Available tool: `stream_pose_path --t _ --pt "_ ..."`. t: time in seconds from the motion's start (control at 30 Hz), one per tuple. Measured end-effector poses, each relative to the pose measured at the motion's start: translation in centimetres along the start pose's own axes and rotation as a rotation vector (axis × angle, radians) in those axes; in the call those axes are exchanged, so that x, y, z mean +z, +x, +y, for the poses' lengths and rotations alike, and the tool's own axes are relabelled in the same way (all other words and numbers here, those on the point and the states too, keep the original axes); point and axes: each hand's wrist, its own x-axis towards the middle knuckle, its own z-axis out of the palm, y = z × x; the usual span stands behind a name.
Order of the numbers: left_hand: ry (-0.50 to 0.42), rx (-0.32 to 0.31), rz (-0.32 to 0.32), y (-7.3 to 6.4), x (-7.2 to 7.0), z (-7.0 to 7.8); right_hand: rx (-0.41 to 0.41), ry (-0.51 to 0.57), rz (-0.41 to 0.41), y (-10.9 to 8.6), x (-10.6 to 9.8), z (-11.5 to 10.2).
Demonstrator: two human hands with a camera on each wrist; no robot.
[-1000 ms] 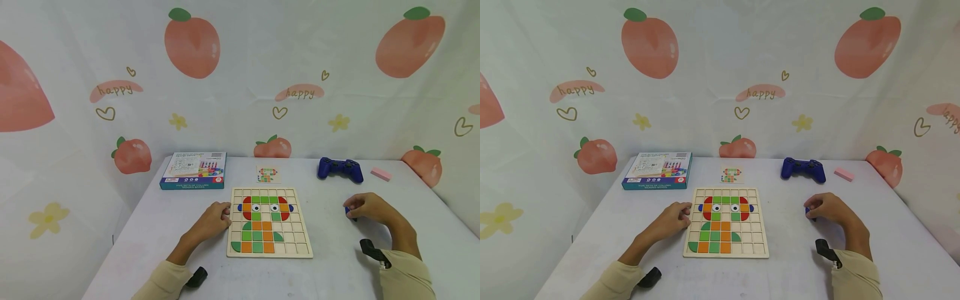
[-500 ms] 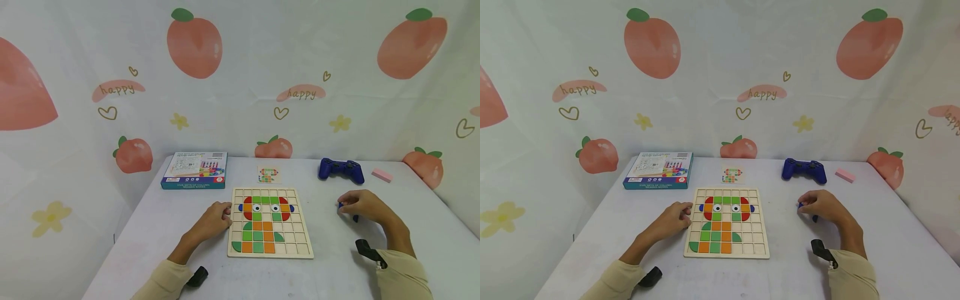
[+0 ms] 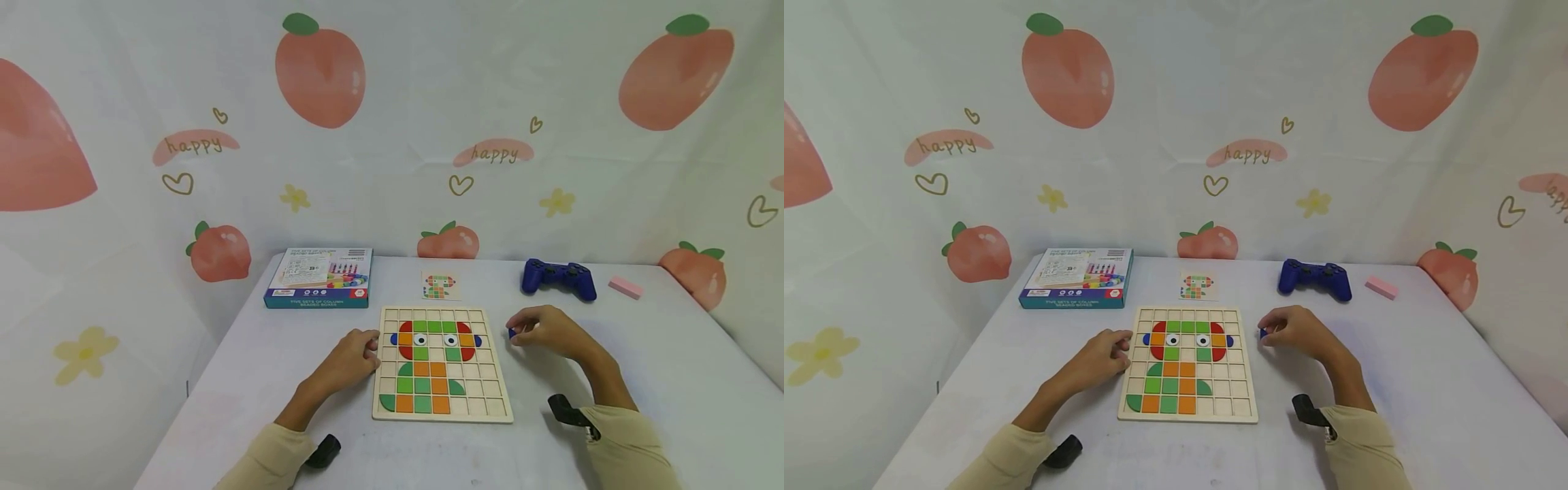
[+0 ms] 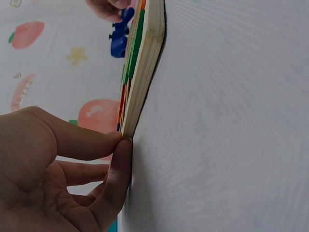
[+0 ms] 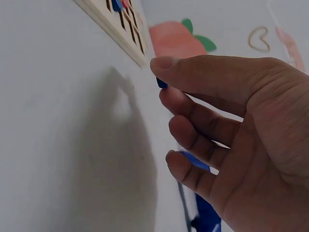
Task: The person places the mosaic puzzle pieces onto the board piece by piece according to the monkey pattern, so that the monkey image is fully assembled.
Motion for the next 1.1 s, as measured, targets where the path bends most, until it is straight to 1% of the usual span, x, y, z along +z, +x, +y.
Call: stream_pose_path --t 0.13,0.5,0.63,0.83,1.1 --pt "0.003 0.006 0.004 0.0 0.0 -0.1 -0.008 0.001 -0.029 0.7 1.1 -1.2" --pt "0.012 -0.014 -0.004 0.0 0.2 0.0 -0.051 0.025 -0.083 1.8 4.2 -4.9" --pt "0.007 -0.016 -0.003 0.0 0.1 0.1 -0.086 0.022 -0.102 2.0 5.3 -6.0" --pt "0.003 -0.006 0.002 -0.1 0.0 0.2 -0.183 -0.014 -0.136 2.3 6.8 -7.7" --pt "0.001 0.001 0.005 -0.1 0.0 0.2 -0.21 -0.026 -0.181 2.5 8.9 -9.9"
